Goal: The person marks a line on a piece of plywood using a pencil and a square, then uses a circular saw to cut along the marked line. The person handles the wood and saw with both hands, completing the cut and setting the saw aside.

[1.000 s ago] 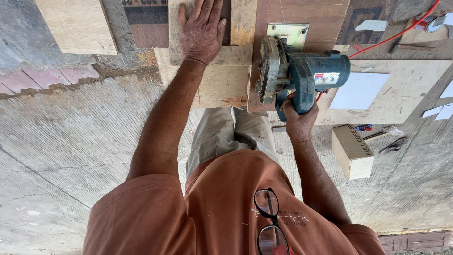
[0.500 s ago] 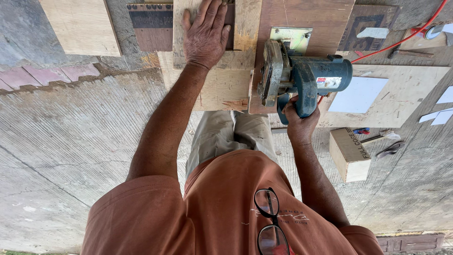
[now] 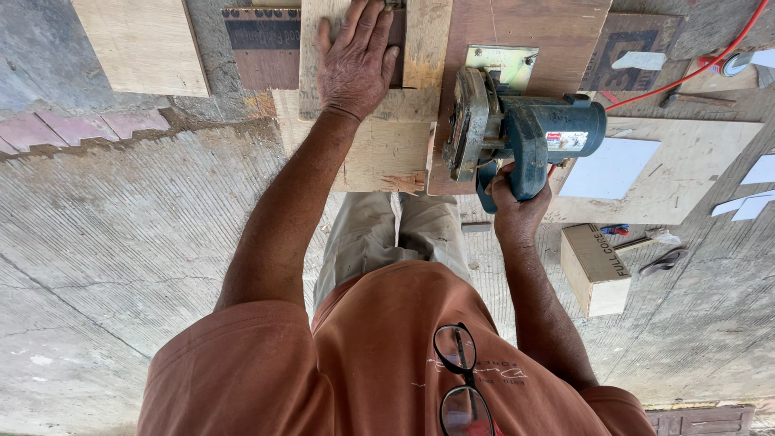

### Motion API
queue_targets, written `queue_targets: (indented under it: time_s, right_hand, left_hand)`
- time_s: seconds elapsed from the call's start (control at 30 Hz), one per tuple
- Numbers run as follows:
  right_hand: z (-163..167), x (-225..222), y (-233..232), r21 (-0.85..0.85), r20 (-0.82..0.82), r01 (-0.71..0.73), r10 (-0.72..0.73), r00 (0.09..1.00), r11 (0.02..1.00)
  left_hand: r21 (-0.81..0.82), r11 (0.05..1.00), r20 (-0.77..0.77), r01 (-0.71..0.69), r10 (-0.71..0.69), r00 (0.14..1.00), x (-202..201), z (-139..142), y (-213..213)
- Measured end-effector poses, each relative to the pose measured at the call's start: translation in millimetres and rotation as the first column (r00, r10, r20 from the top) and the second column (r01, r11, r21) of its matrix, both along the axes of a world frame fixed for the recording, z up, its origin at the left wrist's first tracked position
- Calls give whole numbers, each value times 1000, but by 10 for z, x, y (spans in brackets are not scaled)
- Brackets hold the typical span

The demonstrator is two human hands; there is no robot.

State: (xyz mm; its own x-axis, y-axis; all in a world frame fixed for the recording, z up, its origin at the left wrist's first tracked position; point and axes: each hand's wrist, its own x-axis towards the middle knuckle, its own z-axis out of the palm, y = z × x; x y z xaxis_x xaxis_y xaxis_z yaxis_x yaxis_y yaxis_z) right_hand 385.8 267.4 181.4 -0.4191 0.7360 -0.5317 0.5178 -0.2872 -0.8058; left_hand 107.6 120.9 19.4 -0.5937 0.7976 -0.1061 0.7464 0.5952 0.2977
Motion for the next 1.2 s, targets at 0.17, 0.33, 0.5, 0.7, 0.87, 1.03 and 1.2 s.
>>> queue_targets:
  time_s: [0.17, 0.33, 0.5, 0.7, 0.87, 1.03, 1.2]
  right_hand:
    - [19, -26, 17, 8, 13, -8, 8, 1000, 1000]
    - [27, -53, 29, 17, 13, -16, 16, 1000, 1000]
    - [19, -73, 39, 0, -35, 2, -2, 999, 1000]
    - [-1, -89, 54, -10, -42, 4, -4, 999, 1000]
    - [5, -105, 70, -27, -63, 8, -9, 998, 1000]
    - [13, -141, 82, 18, -27, -30, 31, 999, 999]
    - [31, -119, 98, 16, 44, -35, 34, 998, 999]
  left_hand:
    - [19, 1000, -35, 7, -7, 999, 6, 6, 7]
    - [14, 1000, -22, 5, -4, 1000, 1, -14, 5]
    - [38, 999, -77, 8, -5, 997, 7, -35, -1]
    - [23, 1000, -65, 12, -11, 998, 1, -53, -13]
    - [45, 999, -62, 16, -13, 998, -5, -76, -2]
    - [-9, 1000, 16, 3, -3, 1000, -11, -83, -12]
    - [22, 1000, -26, 12, -11, 1000, -37, -41, -2]
